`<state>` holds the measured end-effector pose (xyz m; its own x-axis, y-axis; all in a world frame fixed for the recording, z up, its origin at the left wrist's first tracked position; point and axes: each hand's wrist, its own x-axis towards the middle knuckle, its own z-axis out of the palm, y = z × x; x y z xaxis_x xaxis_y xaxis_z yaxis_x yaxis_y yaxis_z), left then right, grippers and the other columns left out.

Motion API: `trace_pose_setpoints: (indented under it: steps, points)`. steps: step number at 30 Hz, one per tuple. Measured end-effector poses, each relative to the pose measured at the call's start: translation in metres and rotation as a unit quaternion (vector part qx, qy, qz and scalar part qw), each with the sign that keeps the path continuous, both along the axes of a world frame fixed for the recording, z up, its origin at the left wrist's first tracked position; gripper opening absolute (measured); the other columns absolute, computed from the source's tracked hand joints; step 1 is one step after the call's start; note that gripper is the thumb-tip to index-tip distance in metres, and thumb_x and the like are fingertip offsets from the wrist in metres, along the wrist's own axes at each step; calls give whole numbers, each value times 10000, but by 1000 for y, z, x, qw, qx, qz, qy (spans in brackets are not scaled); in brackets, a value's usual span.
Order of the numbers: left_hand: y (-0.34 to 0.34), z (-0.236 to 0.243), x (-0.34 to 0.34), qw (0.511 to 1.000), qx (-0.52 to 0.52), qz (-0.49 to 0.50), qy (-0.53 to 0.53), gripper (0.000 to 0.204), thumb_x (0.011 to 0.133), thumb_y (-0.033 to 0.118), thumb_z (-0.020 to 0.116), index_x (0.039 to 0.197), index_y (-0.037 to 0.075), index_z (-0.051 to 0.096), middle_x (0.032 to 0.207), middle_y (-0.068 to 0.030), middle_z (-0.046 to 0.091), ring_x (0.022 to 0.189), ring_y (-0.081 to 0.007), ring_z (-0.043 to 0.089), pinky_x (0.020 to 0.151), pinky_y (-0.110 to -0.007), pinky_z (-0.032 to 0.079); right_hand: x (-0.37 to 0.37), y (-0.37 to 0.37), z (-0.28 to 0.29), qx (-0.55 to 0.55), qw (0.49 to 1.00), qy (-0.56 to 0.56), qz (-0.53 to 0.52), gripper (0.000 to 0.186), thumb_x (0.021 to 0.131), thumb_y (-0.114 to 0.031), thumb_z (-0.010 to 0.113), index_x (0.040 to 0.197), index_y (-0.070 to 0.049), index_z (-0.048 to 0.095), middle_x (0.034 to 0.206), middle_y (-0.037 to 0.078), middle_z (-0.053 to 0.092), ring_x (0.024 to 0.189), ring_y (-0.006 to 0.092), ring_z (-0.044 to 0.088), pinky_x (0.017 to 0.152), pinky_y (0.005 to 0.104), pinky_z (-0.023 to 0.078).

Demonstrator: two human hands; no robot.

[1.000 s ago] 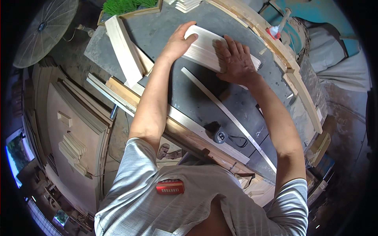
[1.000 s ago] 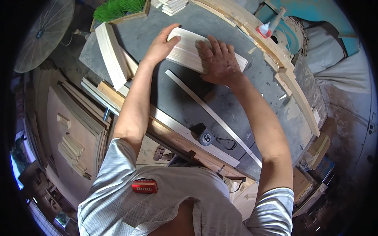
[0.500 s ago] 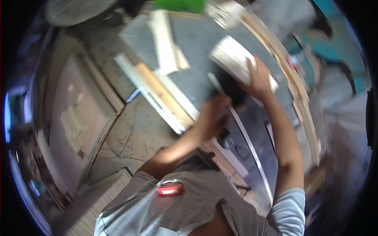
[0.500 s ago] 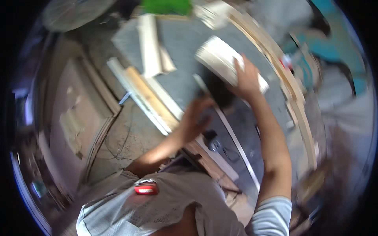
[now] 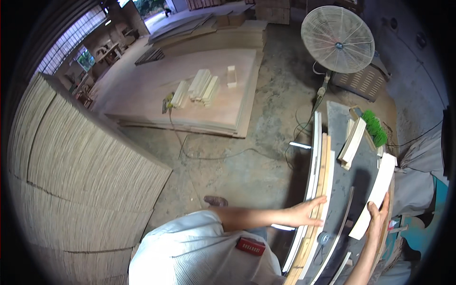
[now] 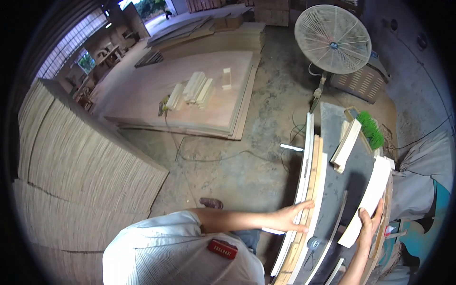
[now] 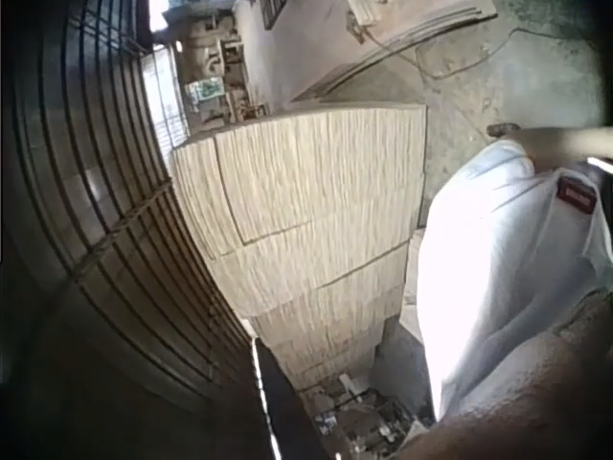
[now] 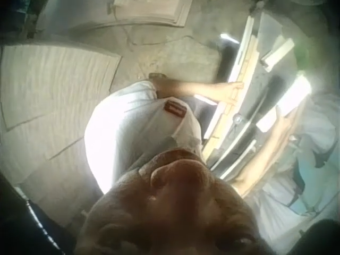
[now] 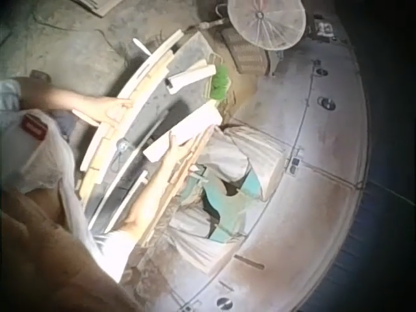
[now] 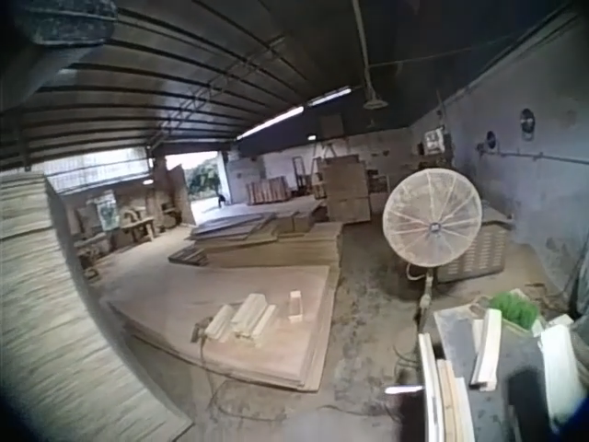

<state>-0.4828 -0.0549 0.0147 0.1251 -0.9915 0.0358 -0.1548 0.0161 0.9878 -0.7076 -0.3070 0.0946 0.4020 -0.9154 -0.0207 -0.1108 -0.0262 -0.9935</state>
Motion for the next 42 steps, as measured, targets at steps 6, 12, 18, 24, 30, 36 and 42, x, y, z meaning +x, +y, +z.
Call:
trace_pose_setpoints:
  steps: [6,12,18,24,30,36,42]
  points:
    - [31,62,33,946,-1,13,325,1291,929,576,816,1712,-10,-28,1770,-289,135,1660,-356,138,1339,-460,163,99,145,35,159,961,-127,186,832,818,-359,829,1483,26,509,1273,141,682,1155,253,679,1010,382,543]
    - [125,66,84,918,20,151,366,1223,921,547,831,1709,9,67,1689,-229,324,1581,-315,318,1284,-406,296,180,260,3,251,932,-103,239,826,815,-320,814,1516,-30,486,1316,129,652,1200,231,656,1025,366,531]
    - [192,57,153,906,58,207,366,1068,963,463,789,1716,72,139,1585,-189,460,1479,-305,443,1231,-452,361,258,328,-15,289,899,-144,297,772,875,-313,811,1500,-42,448,1328,123,620,1222,230,631,1043,375,512]
    - [248,46,256,873,39,297,385,1055,933,384,779,1719,70,151,1598,-189,454,1495,-307,425,1248,-456,344,377,377,-11,308,877,-88,358,783,915,-266,802,1544,-59,384,1393,122,582,1307,236,575,1104,387,477]
    - [299,20,372,862,-44,380,333,968,909,417,777,1632,25,267,1452,-208,552,1355,-311,547,1150,-443,464,491,421,-17,321,839,17,438,938,924,-368,802,1648,-50,297,1532,168,526,1434,300,506,1185,439,416]
    - [344,31,431,787,-1,507,351,813,957,495,731,1560,56,408,1401,-137,568,1339,-265,522,1138,-429,424,575,459,-46,320,816,-9,482,781,949,-337,737,1582,-25,401,1348,160,631,1189,268,661,985,407,564]
    - [390,-23,494,776,8,531,341,670,1034,586,666,1458,92,508,1414,-72,577,1389,-217,509,1138,-447,426,650,473,-64,409,761,14,504,714,911,-324,787,1486,-17,496,1260,121,668,1128,240,674,952,374,558]
